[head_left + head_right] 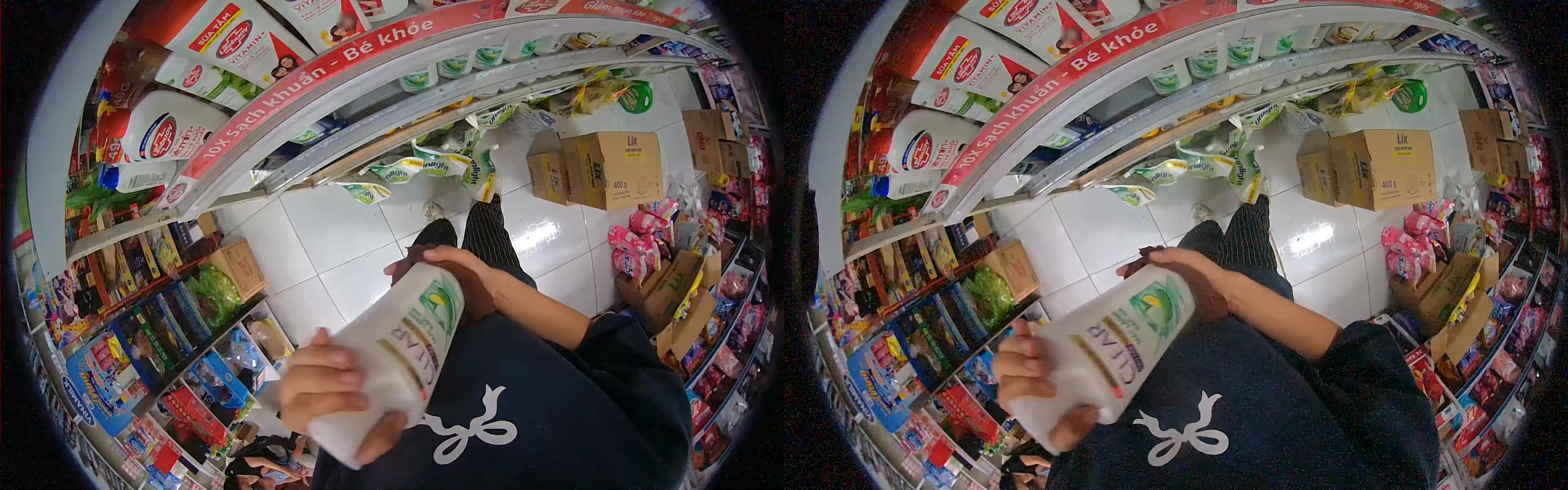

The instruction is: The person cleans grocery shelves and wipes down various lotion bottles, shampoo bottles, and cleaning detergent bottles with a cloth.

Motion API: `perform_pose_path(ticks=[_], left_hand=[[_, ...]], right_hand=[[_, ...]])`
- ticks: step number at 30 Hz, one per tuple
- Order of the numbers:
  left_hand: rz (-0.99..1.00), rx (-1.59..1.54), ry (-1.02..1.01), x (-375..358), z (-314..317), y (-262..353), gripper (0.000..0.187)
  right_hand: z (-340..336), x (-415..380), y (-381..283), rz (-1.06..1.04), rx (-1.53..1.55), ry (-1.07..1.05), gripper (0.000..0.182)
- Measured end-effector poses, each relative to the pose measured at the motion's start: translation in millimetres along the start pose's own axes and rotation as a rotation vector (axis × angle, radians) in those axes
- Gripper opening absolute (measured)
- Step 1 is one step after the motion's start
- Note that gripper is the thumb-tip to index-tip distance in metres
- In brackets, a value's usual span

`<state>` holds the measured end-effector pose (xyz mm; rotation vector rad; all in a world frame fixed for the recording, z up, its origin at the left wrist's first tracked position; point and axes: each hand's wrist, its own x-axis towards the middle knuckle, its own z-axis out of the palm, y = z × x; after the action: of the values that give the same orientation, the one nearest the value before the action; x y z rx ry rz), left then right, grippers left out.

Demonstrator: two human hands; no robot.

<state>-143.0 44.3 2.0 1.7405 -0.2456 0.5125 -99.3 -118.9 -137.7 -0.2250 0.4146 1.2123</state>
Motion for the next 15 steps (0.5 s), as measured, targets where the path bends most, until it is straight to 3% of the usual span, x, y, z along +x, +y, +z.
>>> perform_pose_path(ticks=[1,4,6,7,9,10,11,12,15], left_hand=[[-0.061,0.016,-0.019,1,-7,3,0.040],[-0.314,-0.066,0.364,-2,13,-2,0.039],[-0.331,-0.101,0.407,5,28,-15,0.047],[-0.339,-0.123,0.429,5,33,-21,0.052],[-0.682,-0.285,0.390,-4,27,-21,0.080],[-0.771,-0.449,0.410,-6,33,-22,0.086],[-0.893,-0.371,0.416,0,34,-21,0.083],[-0.872,-0.535,0.435,-11,33,-34,0.082],[-0.999,-0.542,0.289,-17,30,-45,0.080]], right_hand=[[-6,2,5,-0.055,0.039,-0.031,0.055],[15,-10,5,-0.309,0.012,0.048,0.058],[17,-19,-5,-0.317,0.098,0.060,0.062],[11,-21,-8,-0.422,0.047,0.074,0.061],[-3,-20,-15,-0.641,-0.051,0.093,0.060],[-8,-23,-21,-0.656,-0.089,0.085,0.059],[-10,-26,-23,-0.681,-0.116,0.131,0.058],[-11,-28,-25,-0.707,-0.141,0.176,0.057],[-15,-35,-34,-0.723,-0.173,0.217,0.049]])
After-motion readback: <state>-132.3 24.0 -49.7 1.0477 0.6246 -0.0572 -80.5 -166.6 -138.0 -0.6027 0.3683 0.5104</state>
